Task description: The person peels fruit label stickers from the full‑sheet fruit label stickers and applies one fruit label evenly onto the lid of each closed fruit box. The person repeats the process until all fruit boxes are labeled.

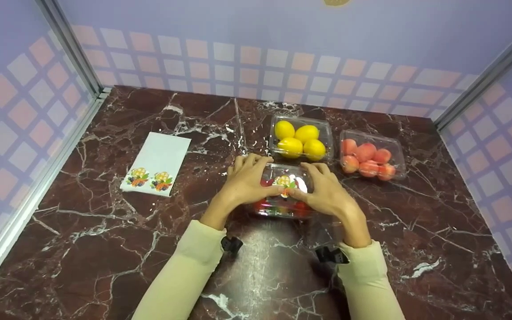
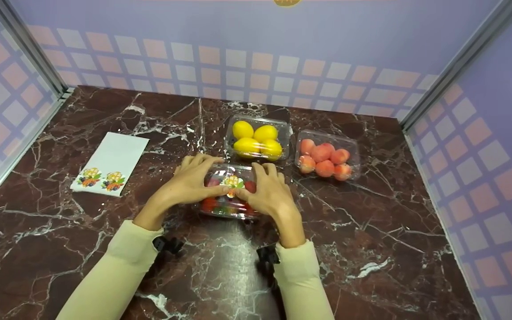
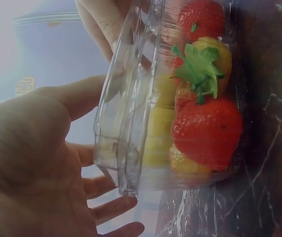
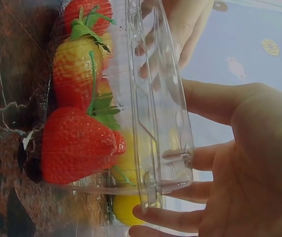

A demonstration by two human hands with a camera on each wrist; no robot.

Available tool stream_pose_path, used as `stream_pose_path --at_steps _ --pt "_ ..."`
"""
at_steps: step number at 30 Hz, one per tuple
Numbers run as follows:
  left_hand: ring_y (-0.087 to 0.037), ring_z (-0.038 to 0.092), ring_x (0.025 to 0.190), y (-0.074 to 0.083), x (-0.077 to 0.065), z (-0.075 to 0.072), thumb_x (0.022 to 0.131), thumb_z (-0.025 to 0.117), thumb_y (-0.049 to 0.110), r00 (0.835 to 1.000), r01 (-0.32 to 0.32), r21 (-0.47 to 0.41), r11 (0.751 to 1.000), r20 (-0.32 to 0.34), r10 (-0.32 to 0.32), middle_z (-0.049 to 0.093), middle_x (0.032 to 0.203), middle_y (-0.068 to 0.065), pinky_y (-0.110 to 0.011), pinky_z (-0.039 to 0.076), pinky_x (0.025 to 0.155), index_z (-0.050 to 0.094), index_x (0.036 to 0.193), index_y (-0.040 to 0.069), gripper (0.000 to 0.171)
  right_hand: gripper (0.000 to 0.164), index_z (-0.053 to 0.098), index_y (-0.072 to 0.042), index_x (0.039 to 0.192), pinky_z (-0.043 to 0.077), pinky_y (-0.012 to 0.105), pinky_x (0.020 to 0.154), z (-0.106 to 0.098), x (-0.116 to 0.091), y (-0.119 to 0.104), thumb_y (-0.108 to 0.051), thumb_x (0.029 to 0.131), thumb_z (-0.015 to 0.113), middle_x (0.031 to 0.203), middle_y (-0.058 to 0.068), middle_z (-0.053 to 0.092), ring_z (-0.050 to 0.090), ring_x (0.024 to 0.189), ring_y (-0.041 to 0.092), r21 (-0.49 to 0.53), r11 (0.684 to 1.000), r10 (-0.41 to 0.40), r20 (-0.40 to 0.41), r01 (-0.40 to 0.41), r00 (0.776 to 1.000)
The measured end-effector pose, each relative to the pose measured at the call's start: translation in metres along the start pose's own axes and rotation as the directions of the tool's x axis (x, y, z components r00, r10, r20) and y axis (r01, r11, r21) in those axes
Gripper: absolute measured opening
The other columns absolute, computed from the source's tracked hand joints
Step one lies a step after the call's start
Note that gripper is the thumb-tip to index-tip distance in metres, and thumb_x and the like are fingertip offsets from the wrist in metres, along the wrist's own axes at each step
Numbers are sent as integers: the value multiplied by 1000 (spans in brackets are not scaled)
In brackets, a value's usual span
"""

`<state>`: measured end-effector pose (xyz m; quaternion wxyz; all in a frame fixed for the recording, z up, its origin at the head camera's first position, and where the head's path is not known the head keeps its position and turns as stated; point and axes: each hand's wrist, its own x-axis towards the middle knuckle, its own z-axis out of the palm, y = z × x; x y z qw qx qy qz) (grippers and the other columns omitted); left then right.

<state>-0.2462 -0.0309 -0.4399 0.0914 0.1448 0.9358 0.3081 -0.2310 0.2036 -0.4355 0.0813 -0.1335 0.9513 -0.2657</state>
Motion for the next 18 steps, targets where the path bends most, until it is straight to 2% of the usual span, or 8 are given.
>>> stream_pose_path --at_steps 4,11,18 --pt "-35 29 149 -2 0 -3 91 79 54 1000 6 -20 1000 14 -6 42 159 -9 -64 20 126 43 161 20 86 86 38 -4 162 37 66 119 -3 -1 3 -46 97 75 158 26 40 45 144 47 18 1000 -7 4 6 1000" --pt "-43 19 157 -6 -1 -9 95 76 50 999 20 -26 999 27 -19 41 163 -10 -73 13 125 44 160 20 78 80 39 -1 161 34 62 123 -7 -1 7 -37 99 75 158 27 41 44 145 47 36 999 -11 3 11 1000" --pt "-36 32 147 -10 -2 -13 96 76 44 1000 15 -52 999 22 -14 42 161 -10 -65 25 124 46 159 19 74 77 39 2 160 33 59 124 -9 -1 9 -30 100 74 155 28 44 47 143 46 54 998 -17 -1 17 1000"
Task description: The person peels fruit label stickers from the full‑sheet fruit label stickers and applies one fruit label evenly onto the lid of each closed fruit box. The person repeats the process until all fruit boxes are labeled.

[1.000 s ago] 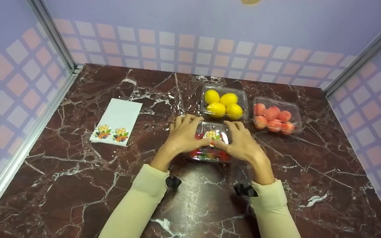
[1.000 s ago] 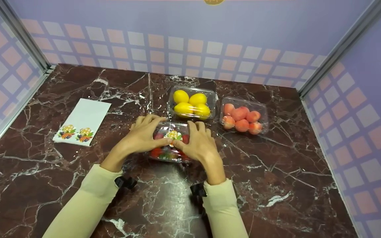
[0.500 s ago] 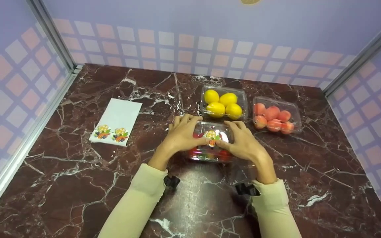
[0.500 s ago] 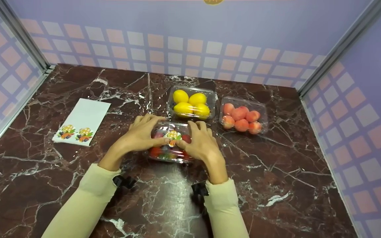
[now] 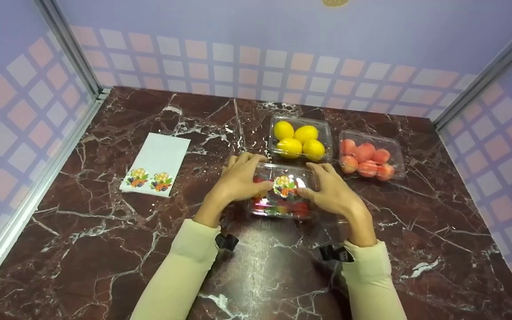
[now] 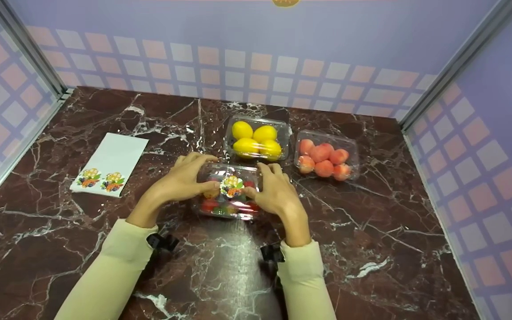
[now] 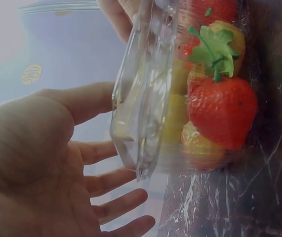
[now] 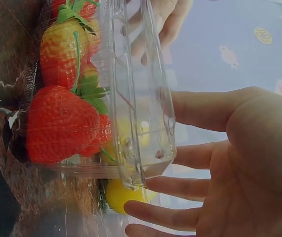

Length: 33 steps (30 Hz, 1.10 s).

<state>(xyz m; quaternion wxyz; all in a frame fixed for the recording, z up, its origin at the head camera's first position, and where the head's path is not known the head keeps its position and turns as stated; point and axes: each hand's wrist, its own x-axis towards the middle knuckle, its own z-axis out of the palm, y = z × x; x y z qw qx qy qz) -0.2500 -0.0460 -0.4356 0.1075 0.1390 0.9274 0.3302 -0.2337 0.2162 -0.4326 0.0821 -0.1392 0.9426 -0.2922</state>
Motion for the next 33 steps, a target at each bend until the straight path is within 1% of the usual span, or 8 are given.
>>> stream_pose_path --at_steps 6,12,15,19,21,23,28,33 --pt "-39 35 149 -2 -1 -4 99 74 41 1000 13 -72 997 -18 -14 41 159 -14 -63 33 121 45 159 18 71 75 39 3 160 34 60 123 -6 0 5 -31 101 71 156 29 44 47 142 46 4 1000 -16 -14 16 1000" --pt "-41 44 146 -12 -1 -2 100 73 39 998 34 -169 985 -46 -43 40 161 -20 -61 37 120 40 162 13 74 71 44 5 157 36 61 121 -10 -5 19 -28 101 72 152 29 50 49 139 46 33 999 -32 -79 35 996" --pt "-42 55 135 -23 -3 -3 100 72 36 998 29 -204 979 -53 -41 41 160 -24 -59 42 118 39 161 10 75 69 46 6 155 45 59 113 -7 -8 25 -26 101 74 146 30 54 57 129 46 57 997 -50 -101 56 994" --pt "-35 67 117 -38 -8 -9 100 73 34 998 45 -246 968 -29 -54 47 155 -25 -52 53 108 36 162 7 77 67 48 6 154 50 58 105 -2 -14 33 -22 100 75 140 30 57 63 118 46 99 993 -53 -125 66 991" --pt "-32 68 115 -45 -12 -13 100 72 35 998 62 -276 959 0 -65 50 151 -23 -48 56 102 34 163 7 79 66 47 5 155 48 58 108 0 -17 37 -22 100 75 141 29 57 61 123 46 128 990 -37 -130 53 991" --pt "-31 68 113 -51 -15 -14 100 72 35 997 76 -317 945 26 -72 51 149 -22 -45 58 98 33 164 7 80 67 45 5 156 53 53 103 3 -20 40 -22 102 73 142 29 57 63 118 44 175 984 -9 -117 29 993" --pt "-29 68 111 -59 -24 -11 100 74 32 994 109 -402 909 72 -87 50 150 -20 -42 61 91 29 166 10 83 66 40 7 158 61 32 76 11 -26 44 -18 104 69 143 29 57 69 101 34 320 947 49 -89 -18 995" --pt "-30 71 107 -57 -30 -4 99 76 29 992 122 -473 873 75 -99 52 149 -20 -42 61 89 31 167 11 83 64 41 6 158 63 36 74 17 -31 41 -16 105 67 142 29 58 71 100 31 387 922 70 -87 -30 994"
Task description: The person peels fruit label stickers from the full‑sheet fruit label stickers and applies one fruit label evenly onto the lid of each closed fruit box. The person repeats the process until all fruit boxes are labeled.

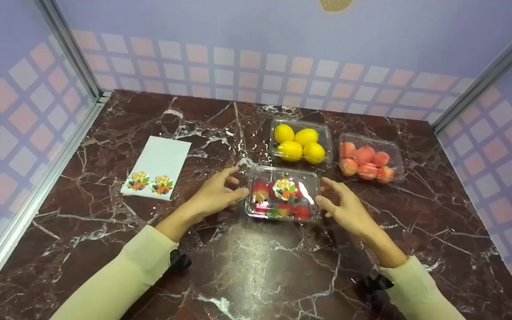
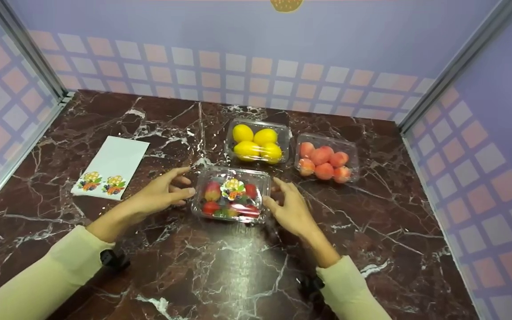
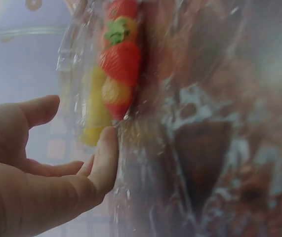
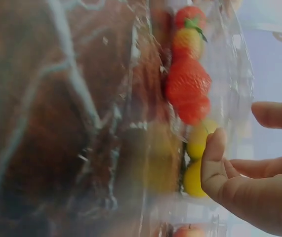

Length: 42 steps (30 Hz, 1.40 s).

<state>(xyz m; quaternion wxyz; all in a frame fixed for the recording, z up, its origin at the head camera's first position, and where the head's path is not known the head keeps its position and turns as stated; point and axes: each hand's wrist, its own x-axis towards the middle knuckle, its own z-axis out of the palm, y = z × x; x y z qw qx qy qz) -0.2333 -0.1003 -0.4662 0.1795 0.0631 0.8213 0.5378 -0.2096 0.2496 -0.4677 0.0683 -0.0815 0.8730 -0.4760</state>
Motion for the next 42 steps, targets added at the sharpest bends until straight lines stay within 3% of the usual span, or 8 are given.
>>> stream_pose_path --at_steps 6,12,21,27,32,42 --pt "-25 69 109 4 -4 9 98 77 20 1000 -9 -33 999 -16 8 55 143 -18 -41 62 90 37 165 11 79 63 41 8 157 63 37 70 5 -5 -3 -16 105 67 138 29 57 69 82 30 17 1000 8 3 -8 1000" --pt "-25 71 108 8 -5 13 100 73 17 1000 4 -122 992 9 -3 56 140 -17 -45 61 95 39 164 11 73 63 43 7 157 61 32 67 10 -8 -5 -15 104 68 133 28 59 68 80 29 46 999 20 -20 -19 1000" --pt "-25 68 111 6 -7 12 99 74 18 1000 -16 -74 997 -14 15 56 138 -16 -40 60 94 41 163 9 72 64 40 7 159 59 27 66 22 -5 -6 -11 104 67 130 25 56 63 78 20 105 994 43 -12 -42 999" --pt "-27 65 116 4 -8 4 99 74 18 999 -7 -59 998 -35 5 56 139 -16 -34 59 92 41 163 7 73 63 39 9 158 59 28 63 32 4 -11 -8 104 66 123 22 56 63 76 22 95 995 15 -20 -13 1000" --pt "-30 63 119 1 -10 -7 101 71 15 999 -3 -90 996 -42 -1 56 144 -19 -36 59 95 39 162 3 71 63 39 8 159 55 24 61 43 13 -17 -8 104 67 122 20 56 62 77 19 101 995 5 -18 -3 1000" --pt "-33 63 125 -12 -13 -32 103 67 14 996 -2 -52 999 -87 -2 53 146 -21 -40 57 103 39 161 0 66 63 40 10 157 52 22 61 67 30 -34 -8 103 68 117 19 58 58 74 13 111 993 -42 -22 44 999"
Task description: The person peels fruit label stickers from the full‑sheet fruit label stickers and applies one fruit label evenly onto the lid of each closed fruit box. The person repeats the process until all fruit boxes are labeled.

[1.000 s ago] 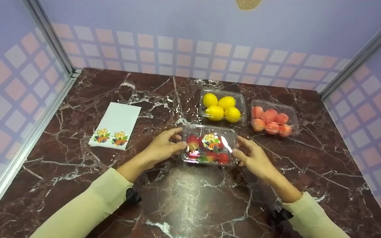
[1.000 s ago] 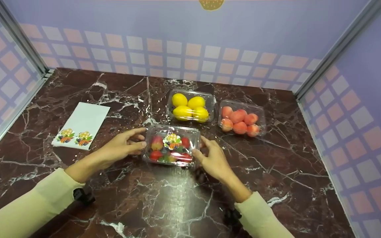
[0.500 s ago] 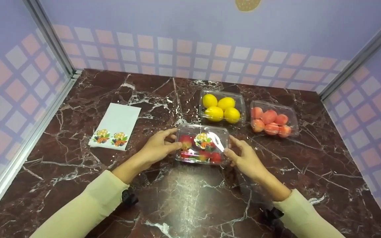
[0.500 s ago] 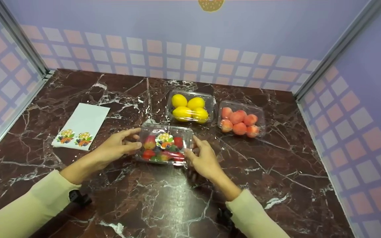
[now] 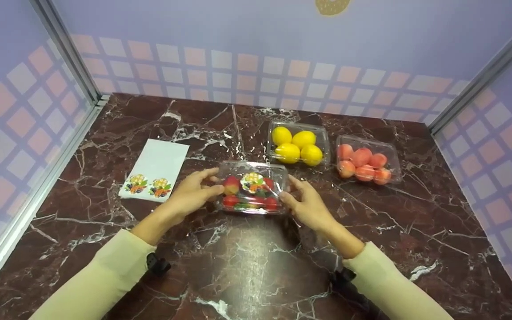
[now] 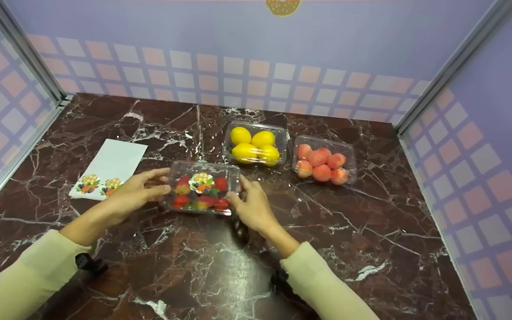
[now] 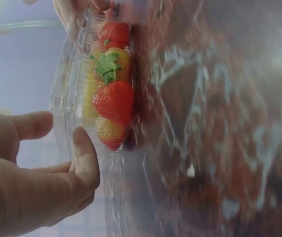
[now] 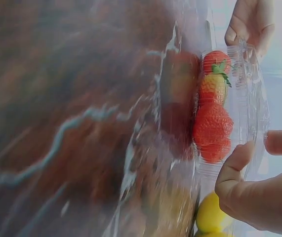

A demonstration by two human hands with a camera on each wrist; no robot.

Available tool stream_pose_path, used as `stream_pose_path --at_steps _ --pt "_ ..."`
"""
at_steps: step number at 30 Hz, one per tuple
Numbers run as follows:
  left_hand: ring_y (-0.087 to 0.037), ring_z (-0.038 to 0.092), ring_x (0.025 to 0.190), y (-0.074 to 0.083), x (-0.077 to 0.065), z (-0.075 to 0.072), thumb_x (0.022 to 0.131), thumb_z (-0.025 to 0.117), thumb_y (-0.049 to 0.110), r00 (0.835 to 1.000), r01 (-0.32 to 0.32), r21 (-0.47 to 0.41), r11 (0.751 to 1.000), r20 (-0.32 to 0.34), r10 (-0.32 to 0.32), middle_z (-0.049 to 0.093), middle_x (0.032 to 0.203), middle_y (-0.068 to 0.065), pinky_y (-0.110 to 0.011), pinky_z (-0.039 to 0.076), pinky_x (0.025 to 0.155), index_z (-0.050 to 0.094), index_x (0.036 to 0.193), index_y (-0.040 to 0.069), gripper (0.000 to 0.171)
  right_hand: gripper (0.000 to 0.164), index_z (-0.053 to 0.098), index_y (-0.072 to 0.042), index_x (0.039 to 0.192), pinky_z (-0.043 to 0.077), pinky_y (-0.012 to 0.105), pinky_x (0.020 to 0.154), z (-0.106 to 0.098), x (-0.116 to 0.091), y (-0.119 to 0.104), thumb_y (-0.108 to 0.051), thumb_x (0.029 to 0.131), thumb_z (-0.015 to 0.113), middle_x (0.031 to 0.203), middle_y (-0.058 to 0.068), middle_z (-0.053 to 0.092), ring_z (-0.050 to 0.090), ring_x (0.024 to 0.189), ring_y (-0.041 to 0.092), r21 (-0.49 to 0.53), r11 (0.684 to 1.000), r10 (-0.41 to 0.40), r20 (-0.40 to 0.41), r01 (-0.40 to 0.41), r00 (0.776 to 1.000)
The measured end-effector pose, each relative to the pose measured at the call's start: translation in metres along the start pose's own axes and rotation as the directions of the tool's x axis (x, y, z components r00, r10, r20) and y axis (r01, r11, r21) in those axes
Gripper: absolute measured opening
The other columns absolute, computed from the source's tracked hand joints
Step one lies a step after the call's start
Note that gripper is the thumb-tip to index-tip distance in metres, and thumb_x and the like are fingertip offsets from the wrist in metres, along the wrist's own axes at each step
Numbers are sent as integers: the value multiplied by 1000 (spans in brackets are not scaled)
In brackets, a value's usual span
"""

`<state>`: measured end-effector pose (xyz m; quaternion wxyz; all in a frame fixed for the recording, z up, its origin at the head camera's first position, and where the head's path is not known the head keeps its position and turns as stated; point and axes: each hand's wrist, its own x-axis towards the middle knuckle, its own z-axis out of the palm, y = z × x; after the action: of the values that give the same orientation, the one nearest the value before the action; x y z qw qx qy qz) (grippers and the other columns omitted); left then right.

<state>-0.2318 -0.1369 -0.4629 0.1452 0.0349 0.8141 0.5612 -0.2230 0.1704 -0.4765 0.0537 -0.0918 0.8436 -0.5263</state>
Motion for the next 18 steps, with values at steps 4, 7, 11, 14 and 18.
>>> stream_pose_path --at_steps 4,7,11,14,18 --pt "-35 61 128 -2 0 -13 104 65 14 1000 6 -7 1000 5 -6 51 146 -22 -41 56 106 37 162 0 66 65 38 10 158 54 23 65 10 8 -7 -8 103 68 116 17 60 61 78 15 14 1000 2 16 -3 1000" --pt "-37 59 131 -3 0 -22 104 63 14 1000 15 -34 999 18 -14 48 150 -24 -43 53 110 34 164 0 68 67 37 8 159 56 26 69 15 13 -12 -12 103 68 117 16 59 62 82 17 5 1000 16 28 -16 999" --pt "-40 57 134 -4 0 -33 104 61 13 1000 27 -70 997 17 -26 46 153 -26 -46 48 116 32 164 0 68 67 36 8 159 57 28 75 24 23 -17 -13 104 67 117 16 58 63 92 21 11 1000 20 38 -20 999" --pt "-40 56 135 -5 2 -41 105 61 12 1000 31 -79 996 3 -31 46 154 -26 -47 45 118 32 164 0 67 67 34 10 160 58 27 75 31 32 -21 -12 105 66 118 17 58 65 94 20 17 1000 19 46 -20 999" --pt "-37 53 137 -8 4 -49 106 60 14 999 33 -59 998 -27 -35 48 154 -25 -47 43 119 34 164 1 65 67 35 10 159 55 24 67 36 42 -26 -14 105 65 120 18 58 63 81 15 3 1000 23 47 -23 999"
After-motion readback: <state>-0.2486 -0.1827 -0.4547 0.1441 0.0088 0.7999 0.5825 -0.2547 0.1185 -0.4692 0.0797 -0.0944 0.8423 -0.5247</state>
